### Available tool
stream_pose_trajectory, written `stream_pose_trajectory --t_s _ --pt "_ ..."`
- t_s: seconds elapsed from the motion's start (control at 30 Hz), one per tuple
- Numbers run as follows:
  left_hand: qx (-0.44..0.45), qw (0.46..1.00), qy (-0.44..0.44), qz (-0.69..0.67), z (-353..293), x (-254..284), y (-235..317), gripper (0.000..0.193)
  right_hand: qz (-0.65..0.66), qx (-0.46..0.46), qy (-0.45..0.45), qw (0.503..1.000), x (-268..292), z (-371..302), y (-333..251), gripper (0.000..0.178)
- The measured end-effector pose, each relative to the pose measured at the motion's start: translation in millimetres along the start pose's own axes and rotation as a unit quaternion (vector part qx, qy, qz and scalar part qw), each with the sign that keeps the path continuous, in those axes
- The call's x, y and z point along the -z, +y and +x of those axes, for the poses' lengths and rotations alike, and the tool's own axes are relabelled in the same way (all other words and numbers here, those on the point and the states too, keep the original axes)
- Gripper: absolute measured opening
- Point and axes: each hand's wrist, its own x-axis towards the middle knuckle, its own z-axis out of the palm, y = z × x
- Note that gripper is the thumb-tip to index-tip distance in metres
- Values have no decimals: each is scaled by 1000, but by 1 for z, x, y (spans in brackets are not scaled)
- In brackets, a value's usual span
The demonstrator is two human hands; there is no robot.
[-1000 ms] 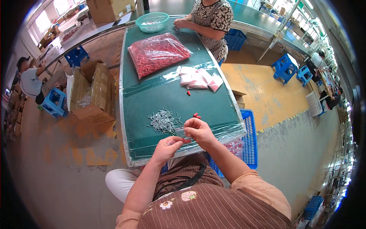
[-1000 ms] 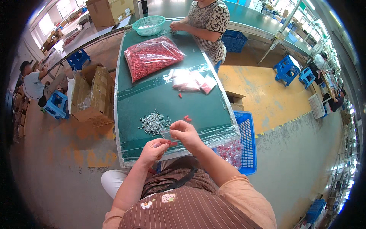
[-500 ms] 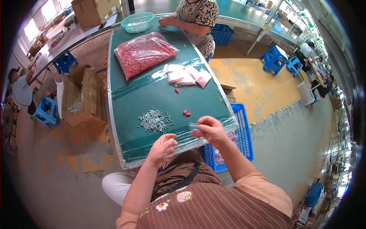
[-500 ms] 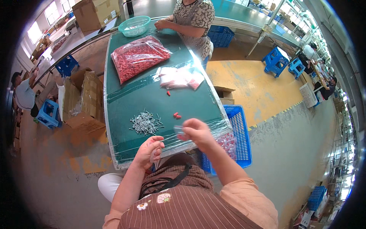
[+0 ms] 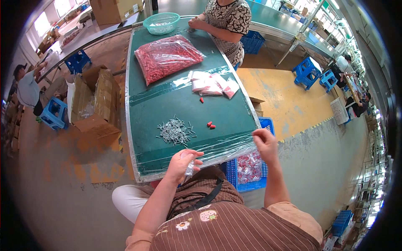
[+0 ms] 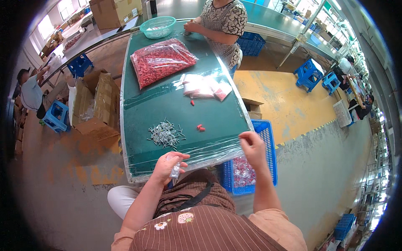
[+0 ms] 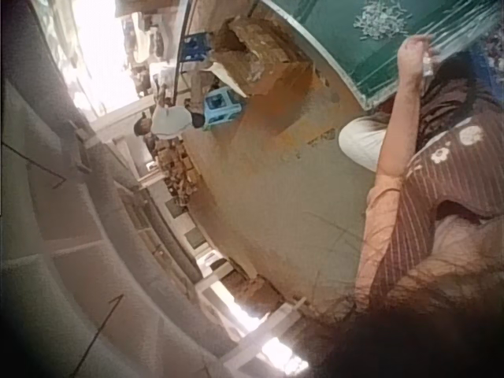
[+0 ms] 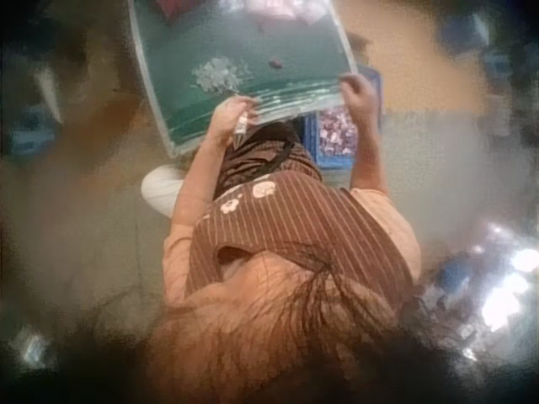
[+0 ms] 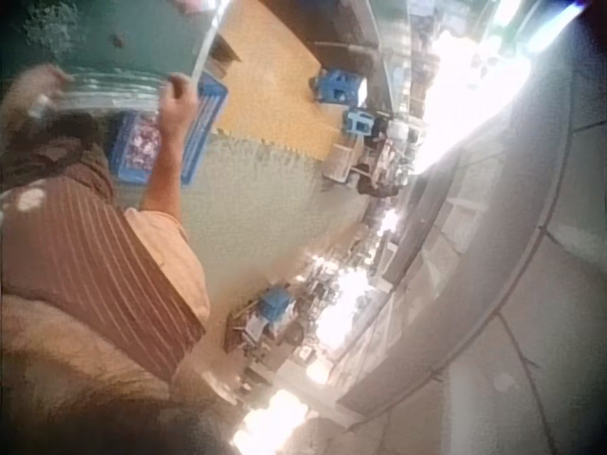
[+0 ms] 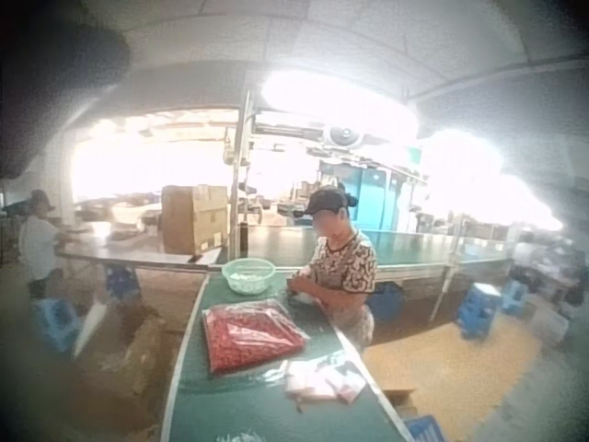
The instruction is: The person sorts small metal components and places them into small plastic bags by hand.
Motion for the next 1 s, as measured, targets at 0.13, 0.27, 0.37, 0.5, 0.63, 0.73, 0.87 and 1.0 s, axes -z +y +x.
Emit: stream_pose_trajectory --t_s 0.13,0.27,0.37,0.5,0.63,0.73,0.87,1.0 --pt "1 999 23 38 -3 -3 1 15 81 44 -111 990 -60 -6 -19 12" --pt "-27 997 41 57 -5 3 -3 14 120 22 -225 967 -105 -10 -38 16" --pt "-37 995 54 69 -7 -5 0 18 111 53 -261 957 -125 -11 -46 14" --pt "-48 992 41 114 -2 -5 -8 22 188 -10 -307 933 -139 -16 -39 14" --pt "-8 987 28 157 -4 4 -9 20 243 -42 -251 936 -148 -7 -21 13" --pt "-26 993 38 108 -4 12 -14 16 193 -43 -238 951 -136 -4 -22 11" --pt "-101 982 105 119 -6 8 -5 10 -18 139 -210 967 -122 -6 -30 12" --pt "-200 957 61 202 -7 4 -6 12 26 114 -290 950 -123 -16 -51 13"
